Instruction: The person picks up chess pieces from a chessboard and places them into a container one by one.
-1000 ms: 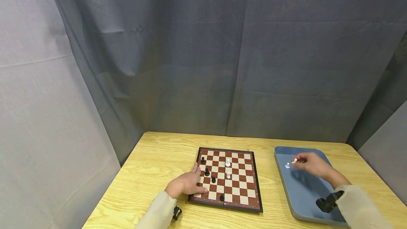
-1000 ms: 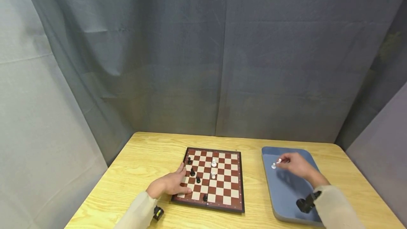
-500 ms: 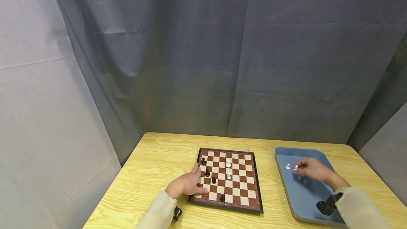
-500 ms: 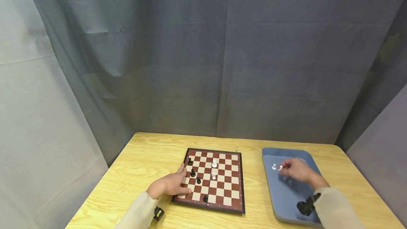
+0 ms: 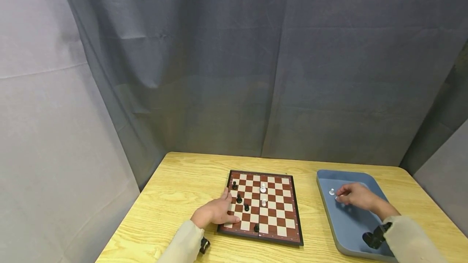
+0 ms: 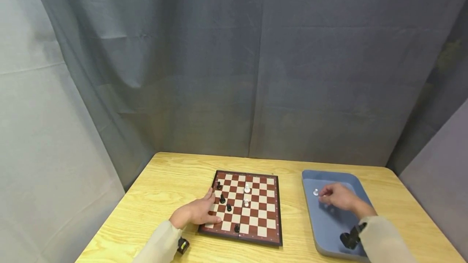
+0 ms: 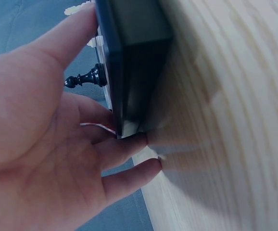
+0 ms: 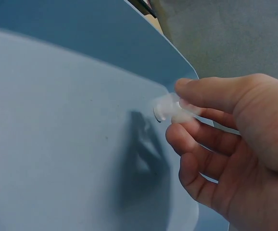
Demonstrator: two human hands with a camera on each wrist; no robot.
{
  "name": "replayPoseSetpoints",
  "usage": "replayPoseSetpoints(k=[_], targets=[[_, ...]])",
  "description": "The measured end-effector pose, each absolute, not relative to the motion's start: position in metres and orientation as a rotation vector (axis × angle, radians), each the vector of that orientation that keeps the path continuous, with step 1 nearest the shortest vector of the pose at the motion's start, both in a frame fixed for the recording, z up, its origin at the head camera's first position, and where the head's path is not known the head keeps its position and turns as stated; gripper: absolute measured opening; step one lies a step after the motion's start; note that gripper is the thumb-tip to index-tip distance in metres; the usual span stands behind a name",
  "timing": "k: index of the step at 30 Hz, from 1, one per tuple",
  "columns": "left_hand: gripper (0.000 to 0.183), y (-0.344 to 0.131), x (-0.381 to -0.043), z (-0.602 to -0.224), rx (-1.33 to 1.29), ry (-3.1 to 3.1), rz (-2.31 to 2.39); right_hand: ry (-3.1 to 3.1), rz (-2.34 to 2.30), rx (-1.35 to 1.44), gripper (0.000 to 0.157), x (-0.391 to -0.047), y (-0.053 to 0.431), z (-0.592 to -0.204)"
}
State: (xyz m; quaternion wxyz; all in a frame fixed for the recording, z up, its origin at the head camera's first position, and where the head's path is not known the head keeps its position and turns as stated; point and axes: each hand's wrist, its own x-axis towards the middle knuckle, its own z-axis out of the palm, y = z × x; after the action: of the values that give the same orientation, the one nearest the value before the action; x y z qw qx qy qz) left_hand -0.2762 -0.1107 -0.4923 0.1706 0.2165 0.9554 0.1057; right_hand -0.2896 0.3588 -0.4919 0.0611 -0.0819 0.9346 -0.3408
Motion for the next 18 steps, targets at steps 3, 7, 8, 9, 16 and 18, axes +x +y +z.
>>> replayPoseSetpoints(k=[3, 7, 8, 9, 16, 18], targets=[[0.093, -0.11, -0.276, -0.492, 0.616, 2.712, 0.299, 2.83, -1.034, -0.248, 0.022, -0.289, 0.359, -0.492], [0.094, -0.11, -0.275, -0.493, 0.619, 2.714, 0.297, 2.848, -0.997, -0.239, 0.025, -0.288, 0.357, -0.49], [0.094, -0.11, -0.275, -0.493, 0.619, 2.715, 0.297, 2.852, -0.984, -0.245, 0.026, -0.287, 0.356, -0.488], [0.094, -0.11, -0.275, -0.493, 0.621, 2.715, 0.3, 2.855, -0.979, -0.237, 0.027, -0.287, 0.355, -0.487], [0.094, -0.11, -0.275, -0.493, 0.617, 2.719, 0.308, 2.902, -0.975, -0.305, 0.031, -0.283, 0.337, -0.474], [0.094, -0.111, -0.275, -0.493, 0.616, 2.719, 0.311, 2.919, -0.978, -0.335, 0.032, -0.282, 0.329, -0.471]])
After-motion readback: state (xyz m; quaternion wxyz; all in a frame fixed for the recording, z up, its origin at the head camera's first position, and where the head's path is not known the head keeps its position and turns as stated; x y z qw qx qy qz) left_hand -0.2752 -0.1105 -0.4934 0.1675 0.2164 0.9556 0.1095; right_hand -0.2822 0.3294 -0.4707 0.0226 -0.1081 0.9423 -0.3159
